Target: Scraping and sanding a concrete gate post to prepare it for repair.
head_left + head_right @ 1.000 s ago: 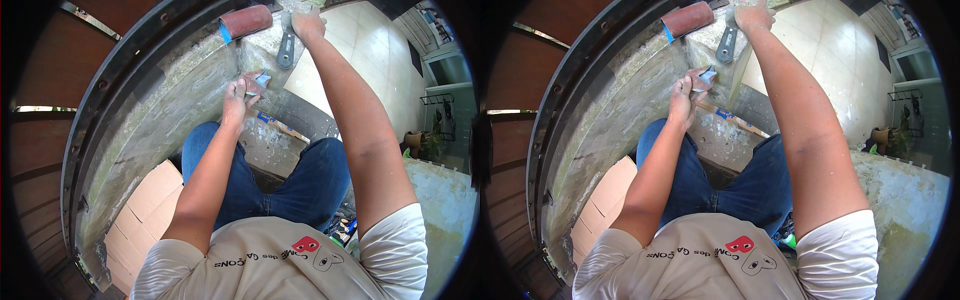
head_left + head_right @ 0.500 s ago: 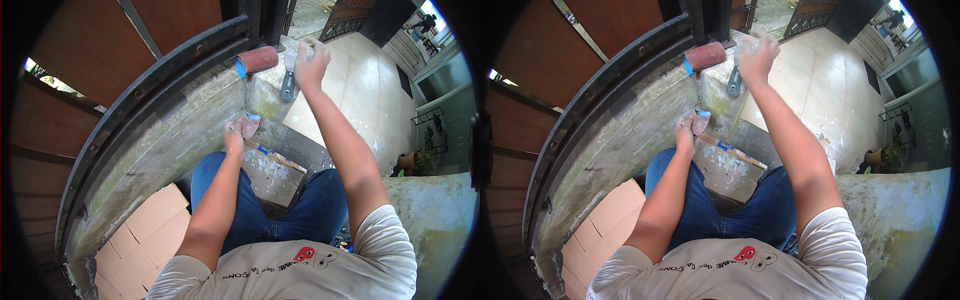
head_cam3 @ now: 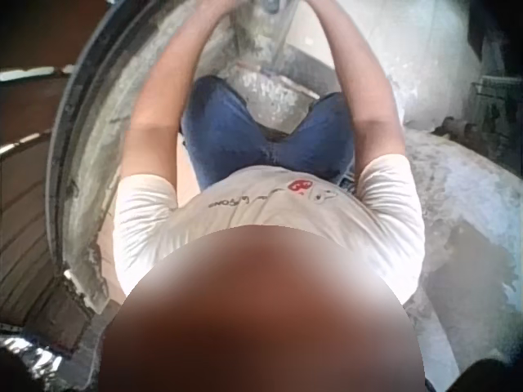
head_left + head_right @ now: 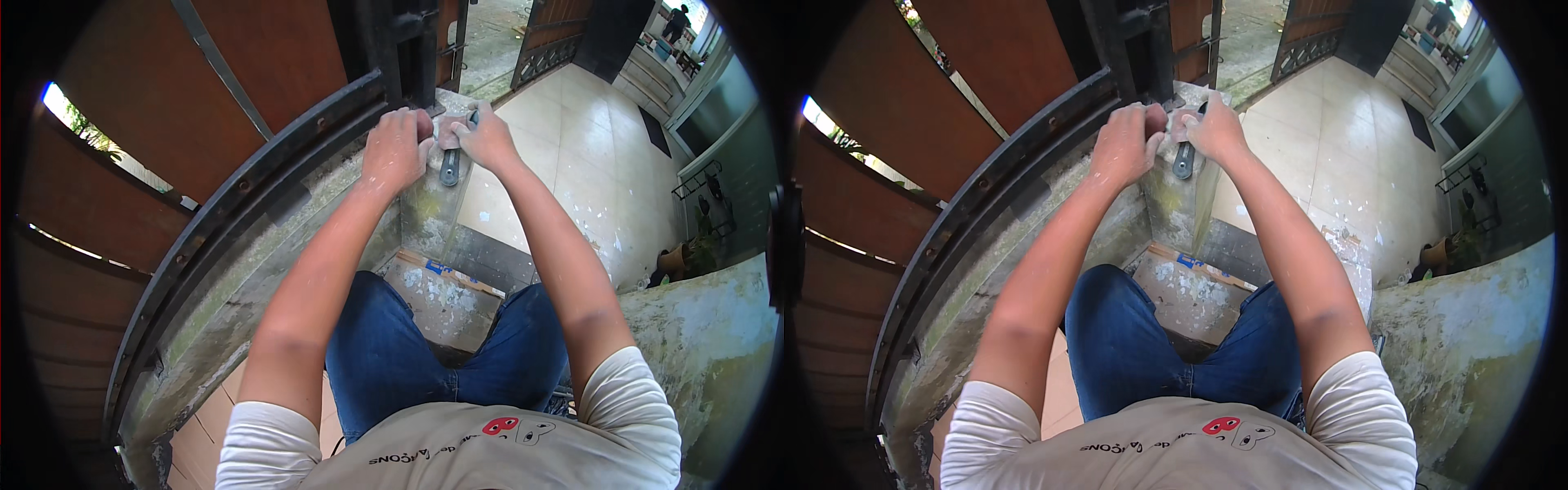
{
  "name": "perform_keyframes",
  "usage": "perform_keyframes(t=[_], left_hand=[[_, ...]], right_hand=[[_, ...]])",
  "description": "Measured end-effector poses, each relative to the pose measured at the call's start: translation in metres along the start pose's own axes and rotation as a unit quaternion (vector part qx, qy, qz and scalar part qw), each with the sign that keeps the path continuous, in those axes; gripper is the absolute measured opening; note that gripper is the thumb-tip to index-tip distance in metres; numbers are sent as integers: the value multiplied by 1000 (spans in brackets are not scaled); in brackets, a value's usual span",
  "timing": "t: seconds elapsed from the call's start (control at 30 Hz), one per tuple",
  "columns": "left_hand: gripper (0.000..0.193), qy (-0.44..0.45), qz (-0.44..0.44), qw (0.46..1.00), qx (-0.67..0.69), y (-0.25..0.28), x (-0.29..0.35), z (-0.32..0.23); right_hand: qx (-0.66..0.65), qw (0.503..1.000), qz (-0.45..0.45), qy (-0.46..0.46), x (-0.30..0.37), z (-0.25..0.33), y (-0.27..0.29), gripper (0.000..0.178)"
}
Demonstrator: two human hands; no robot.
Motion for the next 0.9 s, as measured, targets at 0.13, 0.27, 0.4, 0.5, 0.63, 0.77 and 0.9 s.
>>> perform_keyframes(t=[0.13, 0.27, 0.4, 0.5, 0.63, 0.77, 0.9], left_hand=[[37, 14, 16, 977, -210, -34, -5, 33], [19, 1, 31, 966, -255, -33, -9, 21], [30, 6, -57, 988, -146, 15, 6, 5], [33, 78, -51, 995, -44, 54, 22, 1], [37, 255, 32, 945, 201, 96, 45, 2], [45, 376, 36, 840, 390, 125, 59, -40], [41, 482, 9, 678, 555, 143, 70, -73]], right_hand=[[16, 999, 28, 8, -17, -1, -27, 52], [55, 993, 92, 57, -13, -12, -44, 53], [63, 990, 100, 72, 4, -10, -34, 56], [-6, 995, -10, 103, 31, -10, -7, 63], [-31, 991, 18, 130, 63, 29, 43, 64], [-348, 903, 241, -67, 121, 97, 96, 61], [-309, 919, 185, -159, 131, 128, 126, 54]])
Point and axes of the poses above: each hand's wrist, its own x-axis away from the middle knuckle, its own y-axis out of the back of the hand, z = x × y, the point moved 6 cm from there along -x, towards the middle knuckle, and after that the axes turned 11 degrees about -z, right-handed, at the moved point
